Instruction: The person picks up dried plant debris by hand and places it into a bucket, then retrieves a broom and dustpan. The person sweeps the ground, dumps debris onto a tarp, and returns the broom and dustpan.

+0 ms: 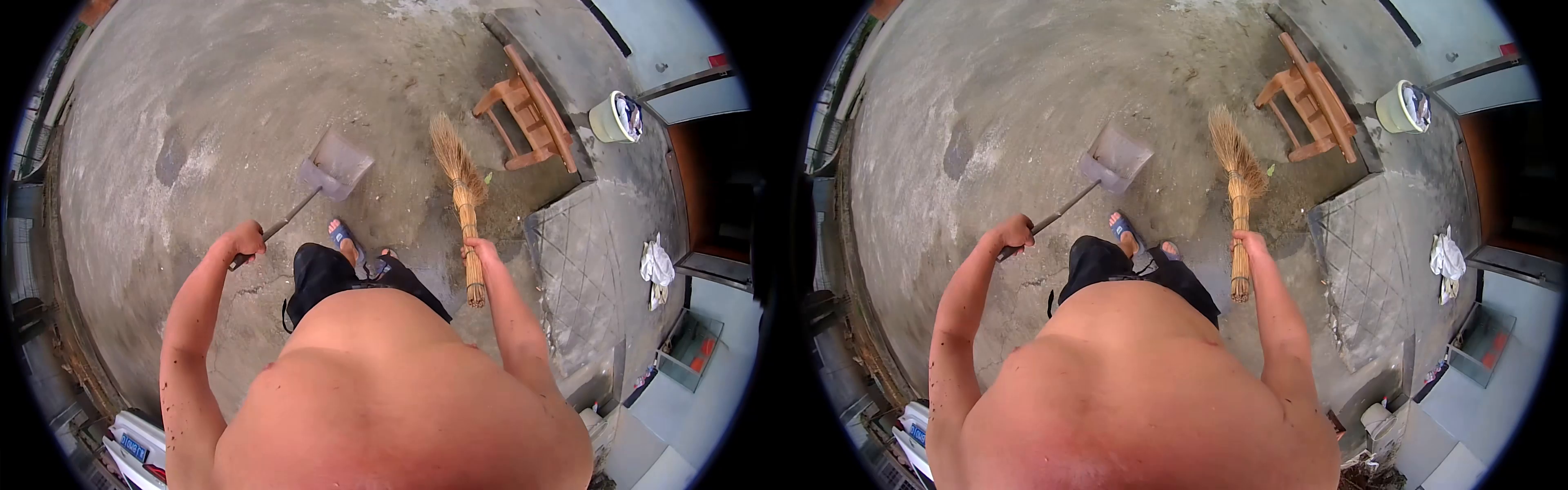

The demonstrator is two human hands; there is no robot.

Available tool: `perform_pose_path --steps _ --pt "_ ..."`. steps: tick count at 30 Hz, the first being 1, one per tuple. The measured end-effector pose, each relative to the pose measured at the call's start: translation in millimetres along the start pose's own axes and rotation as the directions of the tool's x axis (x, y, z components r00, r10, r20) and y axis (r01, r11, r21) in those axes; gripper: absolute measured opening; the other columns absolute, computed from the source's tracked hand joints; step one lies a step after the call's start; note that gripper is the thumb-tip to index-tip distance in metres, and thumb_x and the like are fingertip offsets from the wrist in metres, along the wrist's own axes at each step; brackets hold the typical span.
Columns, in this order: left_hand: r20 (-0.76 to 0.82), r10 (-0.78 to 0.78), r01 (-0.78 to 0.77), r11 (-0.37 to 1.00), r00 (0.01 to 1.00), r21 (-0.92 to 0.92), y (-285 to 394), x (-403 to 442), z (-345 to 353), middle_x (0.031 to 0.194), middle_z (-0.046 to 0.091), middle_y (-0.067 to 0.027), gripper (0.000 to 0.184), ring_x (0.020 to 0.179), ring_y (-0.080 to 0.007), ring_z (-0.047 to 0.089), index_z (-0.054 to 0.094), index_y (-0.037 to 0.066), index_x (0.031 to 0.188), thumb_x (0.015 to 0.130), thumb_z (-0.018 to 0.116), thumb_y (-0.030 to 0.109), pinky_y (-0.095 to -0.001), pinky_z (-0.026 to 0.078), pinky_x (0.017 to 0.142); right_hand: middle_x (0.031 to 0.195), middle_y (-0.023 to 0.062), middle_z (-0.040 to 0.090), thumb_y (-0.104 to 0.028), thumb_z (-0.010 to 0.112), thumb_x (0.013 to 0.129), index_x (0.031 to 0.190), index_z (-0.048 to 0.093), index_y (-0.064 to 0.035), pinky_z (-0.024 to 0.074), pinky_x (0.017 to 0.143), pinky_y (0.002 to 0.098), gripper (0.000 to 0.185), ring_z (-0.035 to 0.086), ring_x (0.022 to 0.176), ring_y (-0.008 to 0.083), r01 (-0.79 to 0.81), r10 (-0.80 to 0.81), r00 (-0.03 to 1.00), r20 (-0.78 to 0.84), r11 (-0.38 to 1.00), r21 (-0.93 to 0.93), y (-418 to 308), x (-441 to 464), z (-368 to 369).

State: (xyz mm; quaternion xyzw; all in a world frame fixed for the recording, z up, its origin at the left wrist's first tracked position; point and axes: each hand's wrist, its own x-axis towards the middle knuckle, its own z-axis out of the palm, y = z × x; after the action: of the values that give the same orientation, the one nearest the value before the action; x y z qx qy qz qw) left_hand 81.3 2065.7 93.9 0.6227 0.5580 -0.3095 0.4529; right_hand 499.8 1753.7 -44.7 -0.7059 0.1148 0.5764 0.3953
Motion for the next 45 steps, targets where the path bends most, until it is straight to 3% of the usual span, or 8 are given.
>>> perform_pose_path --steps 15,19,22,24,28,36,41,45 --pt "0.213 -0.02 -0.071 0.908 0.977 0.413 260 241 -236 0.056 0.055 -0.017 0.013 0.044 -0.0225 0.055 0.055 -0.012 0.072 0.065 0.054 -0.001 -0.0354 0.043 0.038 0.063 0.0118 0.057 -0.011 0.062 0.069 0.085 0.057 0.0061 0.0453 0.047 0.0345 0.024 0.056 0.051 0.0233 -0.023 0.052 0.976 -0.21 0.99 0.139 -195 193 127" --pt "0.297 -0.115 -0.074 0.828 0.948 0.555 326 278 -265 0.059 0.057 -0.0166 0.013 0.049 -0.0228 0.057 0.057 -0.01 0.074 0.068 0.056 0.002 -0.0361 0.045 0.043 0.084 0.0149 0.061 -0.014 0.065 0.064 0.092 0.058 0.0083 0.0475 0.065 0.0357 0.036 0.06 0.074 0.0276 -0.136 0.099 0.964 -0.247 0.981 -0.139 -219 242 147" --pt "0.34 -0.232 -0.042 0.77 0.911 0.637 365 298 -279 0.067 0.059 -0.017 0.015 0.055 -0.0236 0.058 0.058 -0.009 0.078 0.071 0.056 0.003 -0.0372 0.047 0.051 0.063 0.0105 0.056 -0.011 0.061 0.067 0.089 0.056 0.0038 0.0452 0.046 0.0346 0.027 0.055 0.05 0.0203 -0.048 -0.036 0.989 -0.141 0.831 -0.554 -233 232 151" --pt "0.332 -0.25 -0.021 0.772 0.909 0.636 374 300 -281 0.067 0.059 -0.0173 0.015 0.055 -0.0239 0.058 0.058 -0.009 0.079 0.071 0.056 0.003 -0.037 0.047 0.05 0.061 0.0098 0.054 -0.01 0.062 0.064 0.085 0.056 0.0028 0.0442 0.043 0.0336 0.025 0.053 0.047 0.0191 -0.006 0.025 1.0 0.019 0.732 -0.681 -241 207 131" --pt "0.33 -0.249 0.013 0.815 0.911 0.579 370 297 -293 0.065 0.057 -0.0179 0.014 0.053 -0.0238 0.057 0.057 -0.01 0.078 0.071 0.055 0.002 -0.0357 0.046 0.045 0.06 0.0089 0.054 -0.009 0.061 0.062 0.077 0.055 0.0013 0.042 0.043 0.0301 0.019 0.053 0.047 0.019 -0.271 0.328 0.928 0.175 0.919 -0.285 -304 122 100" --pt "0.322 -0.228 0.064 0.891 0.919 0.449 351 301 -337 0.054 0.052 -0.0132 0.014 0.043 -0.0199 0.051 0.055 -0.009 0.079 0.067 0.054 -0.001 -0.0334 0.042 0.039 0.061 0.0098 0.053 -0.007 0.06 0.065 0.079 0.052 0.0024 0.0431 0.043 0.0322 0.019 0.052 0.047 0.0197 -0.041 0.031 0.997 -0.067 0.988 -0.148 -320 207 121" --pt "0.334 -0.219 0.034 0.877 0.917 0.48 372 320 -357 0.056 0.052 -0.0132 0.011 0.045 -0.0197 0.052 0.055 -0.009 0.075 0.068 0.055 0.0 -0.0336 0.041 0.039 0.08 0.0167 0.061 -0.016 0.062 0.065 0.089 0.058 0.0043 0.0478 0.061 0.0357 0.032 0.061 0.069 0.025 -0.1 0.019 0.971 -0.239 0.938 -0.333 -359 304 161" --pt "0.35 -0.233 0.028 0.864 0.907 0.504 391 338 -368 0.058 0.054 -0.0133 0.01 0.047 -0.0199 0.053 0.056 -0.008 0.072 0.069 0.055 0.002 -0.0343 0.041 0.04 0.072 0.012 0.06 -0.018 0.064 0.062 0.088 0.058 0.0059 0.0477 0.057 0.0362 0.036 0.059 0.063 0.0252 -0.07 -0.061 0.988 -0.139 0.629 -0.774 -346 307 196"
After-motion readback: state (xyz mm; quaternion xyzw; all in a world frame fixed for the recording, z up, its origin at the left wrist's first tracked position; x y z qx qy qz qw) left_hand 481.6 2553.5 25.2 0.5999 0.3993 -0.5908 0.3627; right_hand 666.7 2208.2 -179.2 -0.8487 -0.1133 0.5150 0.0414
